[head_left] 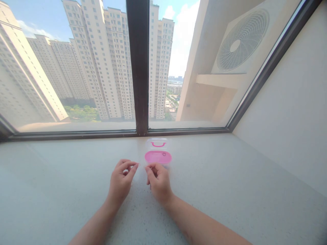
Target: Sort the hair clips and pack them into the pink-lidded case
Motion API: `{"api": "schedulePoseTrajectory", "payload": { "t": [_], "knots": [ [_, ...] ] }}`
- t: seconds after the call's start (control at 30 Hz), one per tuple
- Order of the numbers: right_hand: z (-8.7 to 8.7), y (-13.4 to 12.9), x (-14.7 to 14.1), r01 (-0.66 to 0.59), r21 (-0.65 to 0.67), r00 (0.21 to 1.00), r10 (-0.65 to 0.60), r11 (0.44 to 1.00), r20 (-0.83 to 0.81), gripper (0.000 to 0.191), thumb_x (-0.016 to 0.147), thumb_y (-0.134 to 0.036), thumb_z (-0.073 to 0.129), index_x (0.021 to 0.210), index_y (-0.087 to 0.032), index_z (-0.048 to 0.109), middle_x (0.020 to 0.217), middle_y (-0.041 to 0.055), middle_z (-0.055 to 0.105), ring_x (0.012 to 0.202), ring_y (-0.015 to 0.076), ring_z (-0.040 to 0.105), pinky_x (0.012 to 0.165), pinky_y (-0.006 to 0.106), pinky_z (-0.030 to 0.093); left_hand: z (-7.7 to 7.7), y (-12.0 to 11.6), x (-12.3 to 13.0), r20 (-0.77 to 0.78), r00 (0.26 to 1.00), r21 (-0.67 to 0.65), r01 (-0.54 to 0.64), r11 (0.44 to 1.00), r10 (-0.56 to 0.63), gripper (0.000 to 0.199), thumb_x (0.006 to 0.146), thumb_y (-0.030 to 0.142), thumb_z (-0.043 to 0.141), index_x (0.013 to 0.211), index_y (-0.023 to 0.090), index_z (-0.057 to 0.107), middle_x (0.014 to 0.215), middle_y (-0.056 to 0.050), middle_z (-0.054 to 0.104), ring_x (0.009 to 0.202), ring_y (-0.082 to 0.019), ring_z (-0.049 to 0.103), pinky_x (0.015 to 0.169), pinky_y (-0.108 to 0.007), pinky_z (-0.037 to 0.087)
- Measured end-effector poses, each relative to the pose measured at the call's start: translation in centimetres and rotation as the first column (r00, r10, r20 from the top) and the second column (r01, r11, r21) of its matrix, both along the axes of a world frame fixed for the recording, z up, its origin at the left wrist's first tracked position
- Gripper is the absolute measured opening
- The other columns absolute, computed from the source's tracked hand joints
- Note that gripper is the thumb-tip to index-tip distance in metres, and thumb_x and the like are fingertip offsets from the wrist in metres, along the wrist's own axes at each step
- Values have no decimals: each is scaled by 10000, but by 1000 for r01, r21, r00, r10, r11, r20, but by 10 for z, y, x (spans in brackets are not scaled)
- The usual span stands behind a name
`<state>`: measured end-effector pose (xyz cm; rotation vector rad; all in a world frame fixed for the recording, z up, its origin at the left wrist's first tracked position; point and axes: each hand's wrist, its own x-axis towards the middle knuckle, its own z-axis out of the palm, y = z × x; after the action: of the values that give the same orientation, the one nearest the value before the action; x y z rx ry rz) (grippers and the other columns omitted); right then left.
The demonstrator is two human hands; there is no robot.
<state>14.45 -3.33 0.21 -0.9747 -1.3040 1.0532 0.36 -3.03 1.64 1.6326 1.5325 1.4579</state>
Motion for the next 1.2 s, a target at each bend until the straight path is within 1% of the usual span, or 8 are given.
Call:
{"api": "schedulePoseTrajectory", "payload": {
  "t": [0.33, 0.77, 1.2],
  "knots": [
    [0, 1, 0, -35, -2, 999, 35, 999, 16, 227, 847, -371, 516, 804, -151, 557, 475, -56, 483, 348, 59, 387, 358, 161, 306, 3, -2, 2, 21, 1000, 24, 18, 1000, -18, 227, 787, 384, 592, 745, 174, 667, 823, -30, 535, 704, -139, 526, 526, -197, 443],
    [-1, 1, 0, -13, 2, 1000, 13, 1000, 2, 218, 857, -361, 509, 817, -153, 559, 480, -56, 483, 354, 58, 392, 365, 160, 305, 0, -1, 0, -5, 1000, 27, 11, 1000, -11, 228, 789, 387, 585, 752, 179, 670, 826, -36, 555, 719, -147, 542, 544, -203, 452],
    [-1, 2, -1, -14, 10, 1000, 14, 1000, 15, 238, 844, -383, 519, 804, -153, 564, 469, -55, 487, 349, 64, 397, 358, 163, 316, 2, -1, 1, -3, 1000, 27, 16, 1000, -16, 230, 789, 386, 584, 736, 178, 667, 827, -34, 552, 711, -145, 540, 532, -199, 445]
  ]
}}
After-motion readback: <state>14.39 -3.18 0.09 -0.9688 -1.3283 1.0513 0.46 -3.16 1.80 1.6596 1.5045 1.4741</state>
